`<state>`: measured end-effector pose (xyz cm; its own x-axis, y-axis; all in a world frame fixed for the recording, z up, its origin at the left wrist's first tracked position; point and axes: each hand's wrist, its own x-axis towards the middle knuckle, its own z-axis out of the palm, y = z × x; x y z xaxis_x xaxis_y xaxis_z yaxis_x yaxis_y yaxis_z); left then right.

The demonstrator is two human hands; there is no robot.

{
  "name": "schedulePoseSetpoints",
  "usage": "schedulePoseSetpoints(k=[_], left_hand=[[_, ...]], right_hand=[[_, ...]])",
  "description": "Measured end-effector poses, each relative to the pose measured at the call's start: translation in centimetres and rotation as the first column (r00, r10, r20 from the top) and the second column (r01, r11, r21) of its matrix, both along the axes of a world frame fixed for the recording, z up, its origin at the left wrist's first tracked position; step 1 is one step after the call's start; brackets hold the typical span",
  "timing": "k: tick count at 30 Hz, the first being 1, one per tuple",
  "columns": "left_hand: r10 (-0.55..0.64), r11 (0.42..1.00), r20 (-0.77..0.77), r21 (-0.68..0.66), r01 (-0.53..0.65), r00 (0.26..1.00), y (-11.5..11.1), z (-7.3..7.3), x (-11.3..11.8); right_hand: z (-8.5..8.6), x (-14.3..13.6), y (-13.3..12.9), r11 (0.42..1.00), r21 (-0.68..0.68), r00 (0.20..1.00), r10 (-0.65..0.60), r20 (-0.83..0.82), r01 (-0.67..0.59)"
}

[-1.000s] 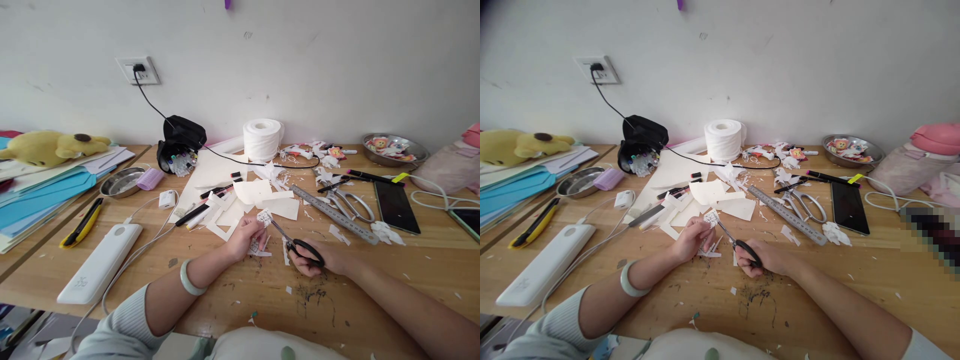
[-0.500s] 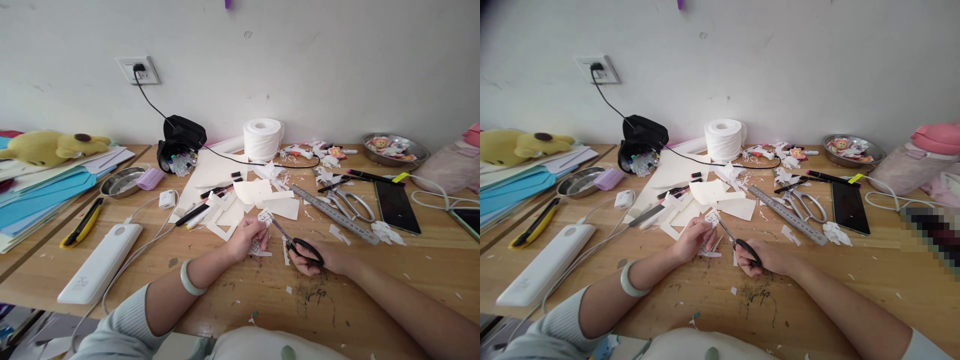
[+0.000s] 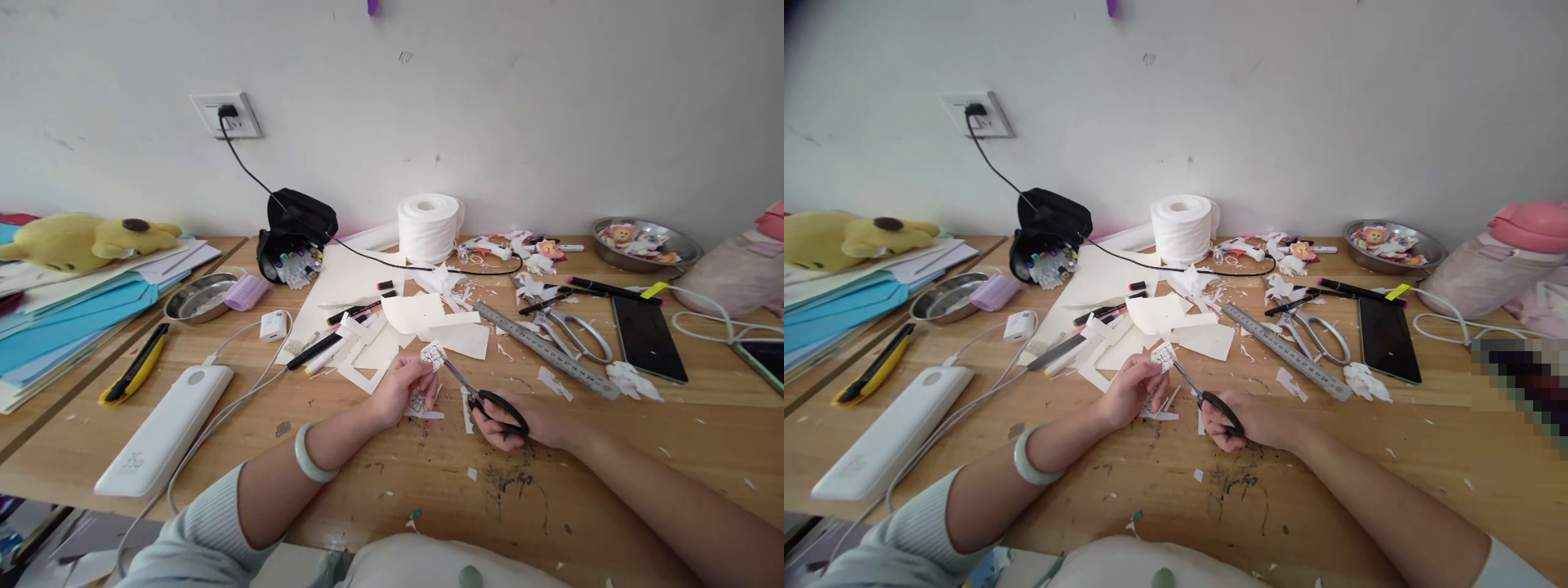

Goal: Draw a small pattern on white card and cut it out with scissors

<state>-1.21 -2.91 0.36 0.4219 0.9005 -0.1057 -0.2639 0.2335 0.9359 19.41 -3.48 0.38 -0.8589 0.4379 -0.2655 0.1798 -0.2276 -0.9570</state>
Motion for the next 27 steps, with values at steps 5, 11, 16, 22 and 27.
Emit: schedulePoseSetpoints(k=[5, 11, 16, 22, 27], left_hand=[[0.004, 0.999, 0.027, 0.033, -0.005, 1.000, 0.0, 0.0, 0.0], [0.040, 0.999, 0.008, 0.032, -0.040, 0.999, 0.1, -0.1, -0.2], [0.050, 0.998, 0.004, 0.037, -0.050, 0.999, 0.1, -0.2, -0.1], [0.041, 0.998, 0.035, 0.042, -0.042, 0.999, 0.1, -0.2, -0.1], [0.036, 0.999, 0.039, 0.040, -0.037, 0.999, 0.1, -0.2, -0.1]], right_hand=[[0.8, -0.2, -0.1, 0.999, -0.022, 0.999, -0.024, 0.038, 0.024], [0.5, -0.1, -0.1, 0.999, -0.024, 0.999, -0.025, 0.038, 0.026], [0.7, 0.0, -0.1, 1.000, 0.009, 0.998, -0.009, 0.060, 0.008], [1.1, -0.1, -0.1, 1.000, -0.007, 0.998, -0.008, 0.063, 0.008], [0.6, 0.0, -0.1, 1.000, -0.025, 0.998, -0.013, 0.056, 0.014]])
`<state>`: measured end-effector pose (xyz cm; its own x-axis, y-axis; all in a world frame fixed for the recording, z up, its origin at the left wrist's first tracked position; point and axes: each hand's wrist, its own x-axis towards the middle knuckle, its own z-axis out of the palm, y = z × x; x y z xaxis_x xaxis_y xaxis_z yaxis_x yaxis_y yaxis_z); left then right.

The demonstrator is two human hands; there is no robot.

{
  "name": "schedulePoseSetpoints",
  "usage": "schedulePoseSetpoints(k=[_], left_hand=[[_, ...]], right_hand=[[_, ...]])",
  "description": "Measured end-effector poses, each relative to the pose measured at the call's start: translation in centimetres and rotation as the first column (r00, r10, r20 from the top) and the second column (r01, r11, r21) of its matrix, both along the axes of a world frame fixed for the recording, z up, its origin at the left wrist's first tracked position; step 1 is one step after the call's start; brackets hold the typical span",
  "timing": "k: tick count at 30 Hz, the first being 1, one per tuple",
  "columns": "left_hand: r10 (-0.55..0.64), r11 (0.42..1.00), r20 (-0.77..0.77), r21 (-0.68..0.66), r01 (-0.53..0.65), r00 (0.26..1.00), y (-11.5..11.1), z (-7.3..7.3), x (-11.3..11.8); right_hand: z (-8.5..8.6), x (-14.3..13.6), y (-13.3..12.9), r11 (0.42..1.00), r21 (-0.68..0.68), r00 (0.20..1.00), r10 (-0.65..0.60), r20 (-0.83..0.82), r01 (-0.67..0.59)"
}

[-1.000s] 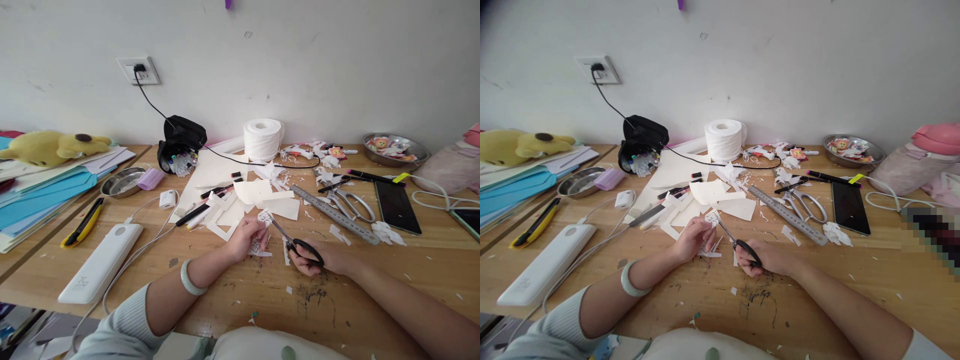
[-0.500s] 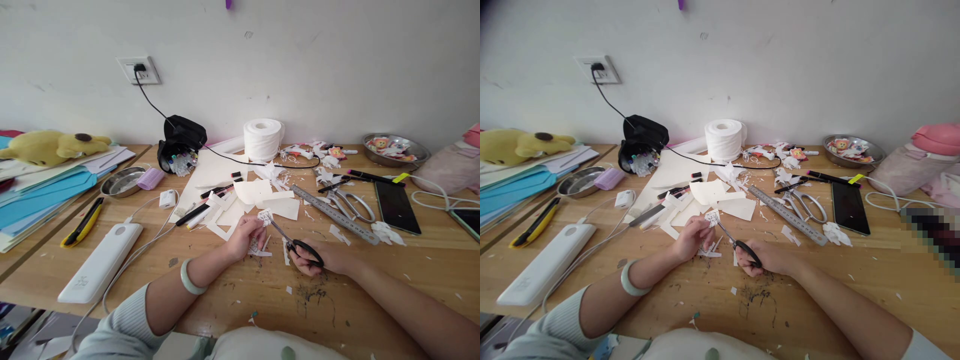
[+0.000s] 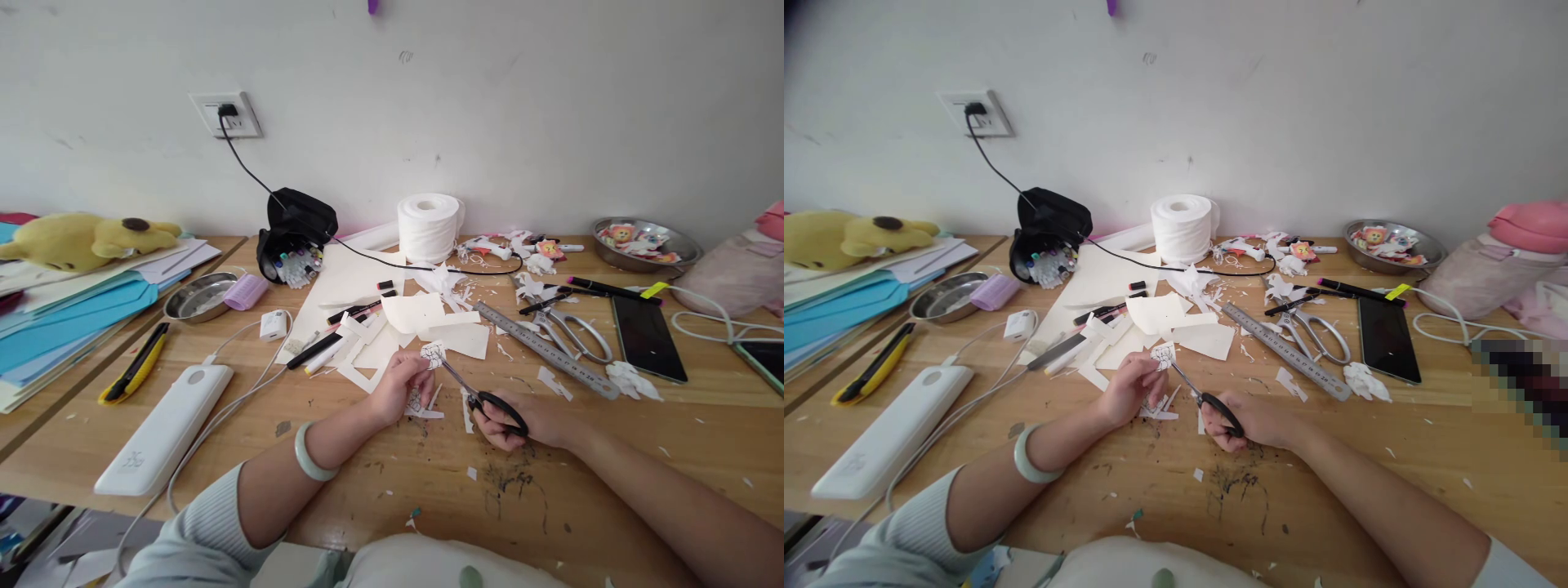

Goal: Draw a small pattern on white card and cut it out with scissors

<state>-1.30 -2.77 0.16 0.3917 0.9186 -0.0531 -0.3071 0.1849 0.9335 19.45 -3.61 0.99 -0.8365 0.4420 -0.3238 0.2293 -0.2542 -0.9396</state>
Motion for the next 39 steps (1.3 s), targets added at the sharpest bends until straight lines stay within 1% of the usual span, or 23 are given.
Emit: schedulePoseSetpoints(k=[6, 10, 13, 17, 22, 26, 31, 36, 39], left_hand=[[0.047, 0.999, -0.006, -0.017, -0.047, 0.999, 0.0, 0.2, 0.1], [0.053, 0.999, -0.004, -0.011, -0.053, 0.999, 0.0, 0.1, 0.1], [0.051, 0.999, 0.000, -0.014, -0.051, 0.999, 0.0, 0.2, 0.1], [-0.008, 1.000, -0.011, 0.008, 0.008, 1.000, -0.1, 0.1, 0.1], [-0.077, 0.996, -0.077, 0.026, 0.080, 0.994, -0.2, -0.1, 0.1], [-0.100, 0.995, -0.093, 0.019, 0.102, 0.991, -0.2, -0.2, 0.1], [-0.124, 0.992, -0.095, 0.004, 0.124, 0.988, -0.2, -0.3, 0.1], [-0.121, 0.993, -0.078, -0.009, 0.121, 0.990, -0.3, -0.1, 0.1], [-0.107, 0.994, -0.065, -0.010, 0.106, 0.992, -0.2, 0.0, 0.1]], right_hand=[[-0.1, 0.1, 0.1, 1.000, -0.009, 1.000, -0.001, -0.023, 0.001], [-0.2, 0.1, 0.1, 1.000, 0.000, 1.000, 0.001, -0.002, -0.001], [-0.5, 0.1, 0.1, 1.000, -0.001, 1.000, -0.013, -0.017, 0.013], [-1.4, 0.1, 0.2, 1.000, -0.016, 0.995, -0.020, -0.098, 0.018], [-2.1, 0.3, 0.4, 0.999, -0.048, 0.986, -0.010, -0.168, 0.003], [-2.2, 0.5, 0.4, 0.998, -0.070, 0.984, -0.015, -0.175, 0.003], [-2.2, 0.7, 0.4, 0.998, -0.057, 0.987, -0.003, -0.162, -0.006], [-2.5, 0.9, 0.5, 0.997, -0.077, 0.991, -0.012, -0.135, 0.002], [-2.3, 0.8, 0.5, 0.997, -0.072, 0.990, -0.006, -0.138, -0.004]])
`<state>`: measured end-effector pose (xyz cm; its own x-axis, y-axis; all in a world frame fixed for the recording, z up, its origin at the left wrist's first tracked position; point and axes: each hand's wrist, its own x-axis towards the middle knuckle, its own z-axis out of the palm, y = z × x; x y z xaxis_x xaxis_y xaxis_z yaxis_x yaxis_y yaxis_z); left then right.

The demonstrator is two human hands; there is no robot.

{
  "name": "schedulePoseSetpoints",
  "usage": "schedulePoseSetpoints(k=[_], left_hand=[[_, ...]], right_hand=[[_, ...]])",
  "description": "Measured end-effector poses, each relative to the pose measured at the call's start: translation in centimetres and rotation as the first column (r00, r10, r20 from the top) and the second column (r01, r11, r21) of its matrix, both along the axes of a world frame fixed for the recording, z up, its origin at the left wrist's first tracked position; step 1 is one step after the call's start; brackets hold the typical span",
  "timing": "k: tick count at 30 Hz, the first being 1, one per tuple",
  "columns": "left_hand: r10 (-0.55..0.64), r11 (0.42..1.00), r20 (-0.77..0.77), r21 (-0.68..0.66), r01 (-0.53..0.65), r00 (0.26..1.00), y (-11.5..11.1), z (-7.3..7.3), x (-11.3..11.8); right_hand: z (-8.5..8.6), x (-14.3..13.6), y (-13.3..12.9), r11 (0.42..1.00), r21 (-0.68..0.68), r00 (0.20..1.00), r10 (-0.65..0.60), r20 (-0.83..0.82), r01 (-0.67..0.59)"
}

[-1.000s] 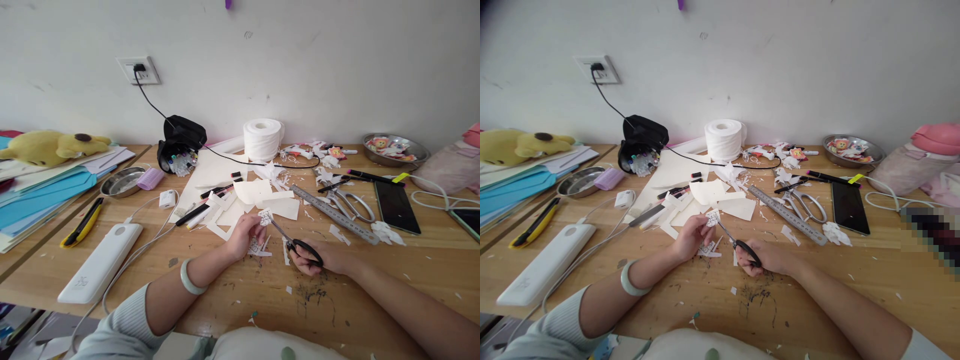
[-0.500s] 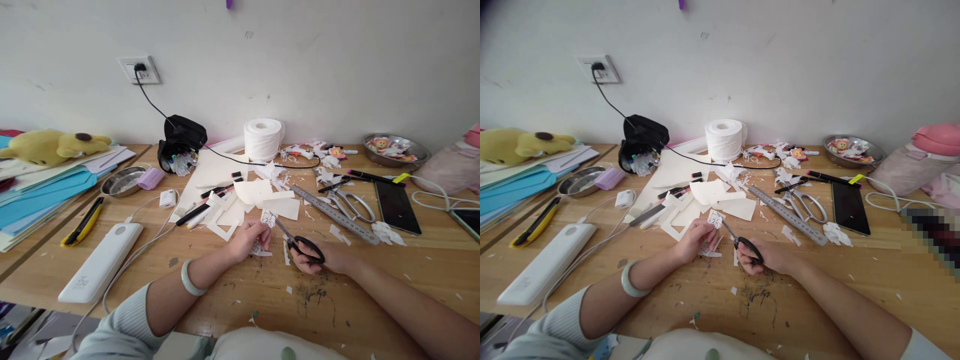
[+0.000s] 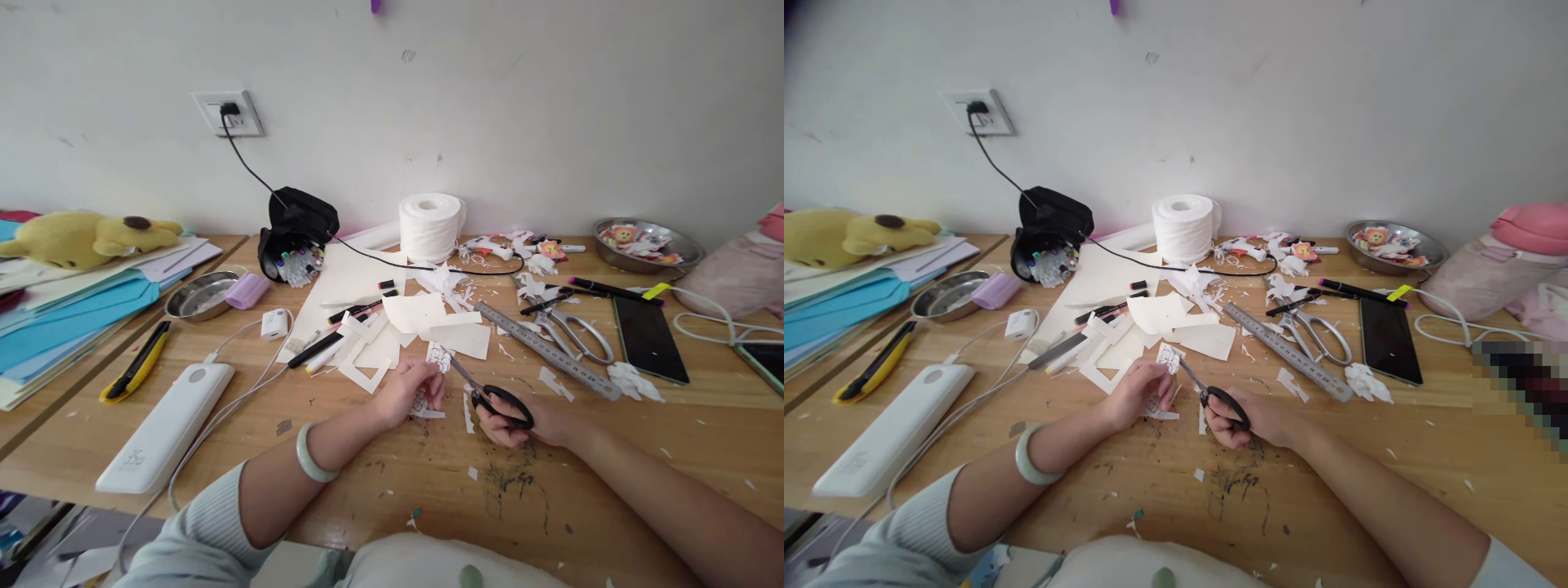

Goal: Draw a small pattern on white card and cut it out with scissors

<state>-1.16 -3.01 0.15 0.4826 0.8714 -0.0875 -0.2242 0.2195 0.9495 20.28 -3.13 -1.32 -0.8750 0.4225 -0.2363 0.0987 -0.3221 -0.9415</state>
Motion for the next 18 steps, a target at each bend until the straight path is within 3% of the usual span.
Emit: schedulePoseSetpoints(k=[8, 18], left_hand=[[-0.013, 1.000, -0.006, 0.007, 0.013, 1.000, 0.0, 0.0, -0.1], [-0.038, 0.999, -0.052, 0.022, 0.039, 0.998, 0.0, 0.3, 0.0]], right_hand=[[1.0, -0.3, -0.1, 1.000, 0.015, 0.999, -0.015, 0.037, 0.014], [1.4, -0.1, -0.1, 0.993, -0.119, 1.000, 0.018, 0.026, -0.015]])
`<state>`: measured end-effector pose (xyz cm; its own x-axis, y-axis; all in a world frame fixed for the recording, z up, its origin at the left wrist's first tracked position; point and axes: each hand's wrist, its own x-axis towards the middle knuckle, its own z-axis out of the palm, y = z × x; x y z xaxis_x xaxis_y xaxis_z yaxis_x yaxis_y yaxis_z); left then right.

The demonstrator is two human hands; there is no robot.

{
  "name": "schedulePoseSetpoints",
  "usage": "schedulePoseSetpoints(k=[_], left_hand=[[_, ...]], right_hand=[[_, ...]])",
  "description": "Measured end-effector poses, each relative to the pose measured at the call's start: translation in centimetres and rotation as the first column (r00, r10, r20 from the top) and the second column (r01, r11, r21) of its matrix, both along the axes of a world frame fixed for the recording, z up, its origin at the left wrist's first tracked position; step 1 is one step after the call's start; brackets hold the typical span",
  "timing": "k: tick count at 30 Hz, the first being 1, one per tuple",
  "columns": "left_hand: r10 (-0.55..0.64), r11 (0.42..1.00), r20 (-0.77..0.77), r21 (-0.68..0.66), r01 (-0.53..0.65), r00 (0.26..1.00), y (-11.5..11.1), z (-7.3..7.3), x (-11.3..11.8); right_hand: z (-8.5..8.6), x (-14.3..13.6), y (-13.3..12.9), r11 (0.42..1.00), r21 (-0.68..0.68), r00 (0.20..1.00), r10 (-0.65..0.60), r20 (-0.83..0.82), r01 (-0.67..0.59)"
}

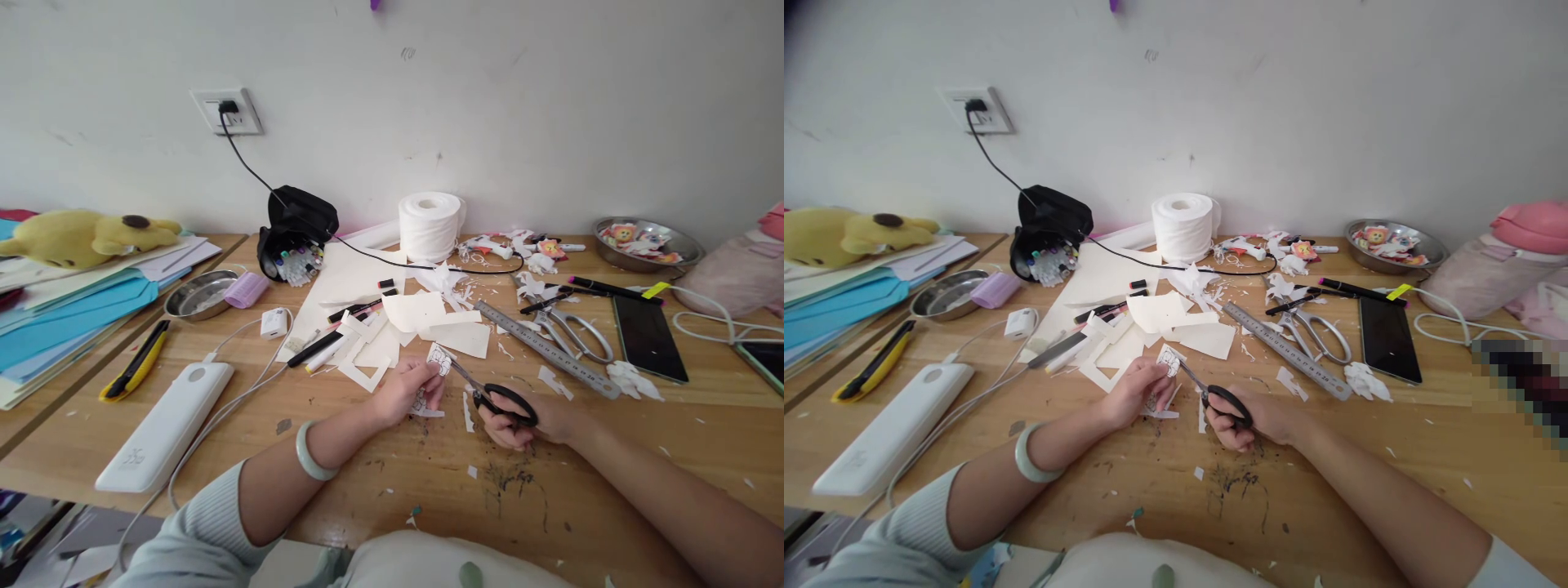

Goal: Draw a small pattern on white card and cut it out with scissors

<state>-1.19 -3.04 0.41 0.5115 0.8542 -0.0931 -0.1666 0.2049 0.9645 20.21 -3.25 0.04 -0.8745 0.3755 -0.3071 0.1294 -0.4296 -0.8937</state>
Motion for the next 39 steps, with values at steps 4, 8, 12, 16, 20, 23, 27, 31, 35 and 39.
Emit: schedulePoseSetpoints(k=[4, 8, 12, 16, 20, 23, 27, 31, 35, 39], left_hand=[[-0.014, 1.000, -0.005, 0.011, 0.014, 1.000, 0.05, -0.03, -0.16], [-0.037, 0.999, 0.024, -0.013, 0.037, 0.999, 0.07, -0.08, -0.29], [-0.035, 0.999, 0.038, -0.007, 0.035, 0.999, 0.06, -0.12, -0.28], [-0.031, 1.000, 0.056, -0.003, 0.031, 0.998, 0.01, -0.12, -0.21], [-0.030, 1.000, 0.032, -0.006, 0.030, 0.999, -0.06, -0.04, -0.10], [-0.026, 1.000, 0.020, -0.014, 0.027, 0.999, -0.11, 0.02, 0.03], [-0.009, 1.000, -0.007, -0.027, 0.008, 1.000, -0.14, 0.05, 0.18], [-0.013, 0.999, -0.009, -0.051, 0.013, 1.000, -0.12, 0.08, 0.28], [-0.012, 0.998, -0.039, -0.066, 0.009, 0.999, -0.09, 0.17, 0.37], [-0.007, 0.998, -0.048, -0.067, 0.004, 0.999, -0.07, 0.21, 0.41]], right_hand=[[0.12, 0.07, 0.06, 1.000, -0.008, 0.999, 0.014, -0.048, -0.015], [0.32, -0.02, 0.04, 1.000, -0.005, 0.998, 0.019, -0.063, -0.019], [0.06, 0.01, 0.09, 0.999, 0.039, 0.998, 0.031, -0.061, -0.029], [-0.06, 0.08, 0.14, 0.997, 0.066, 0.997, 0.042, -0.063, -0.037], [0.11, 0.02, 0.10, 0.997, 0.078, 0.999, 0.021, -0.047, -0.017], [0.17, -0.03, 0.05, 0.996, 0.087, 0.999, 0.009, -0.046, -0.005], [0.11, -0.06, -0.02, 0.995, 0.094, 0.999, -0.011, -0.047, 0.015], [-0.09, -0.03, -0.05, 0.996, 0.089, 0.999, -0.014, -0.037, 0.017], [-0.42, -0.07, 0.00, 0.995, 0.094, 0.999, -0.023, -0.034, 0.026], [-0.39, -0.23, 0.04, 0.994, 0.104, 0.999, -0.024, -0.047, 0.028]])
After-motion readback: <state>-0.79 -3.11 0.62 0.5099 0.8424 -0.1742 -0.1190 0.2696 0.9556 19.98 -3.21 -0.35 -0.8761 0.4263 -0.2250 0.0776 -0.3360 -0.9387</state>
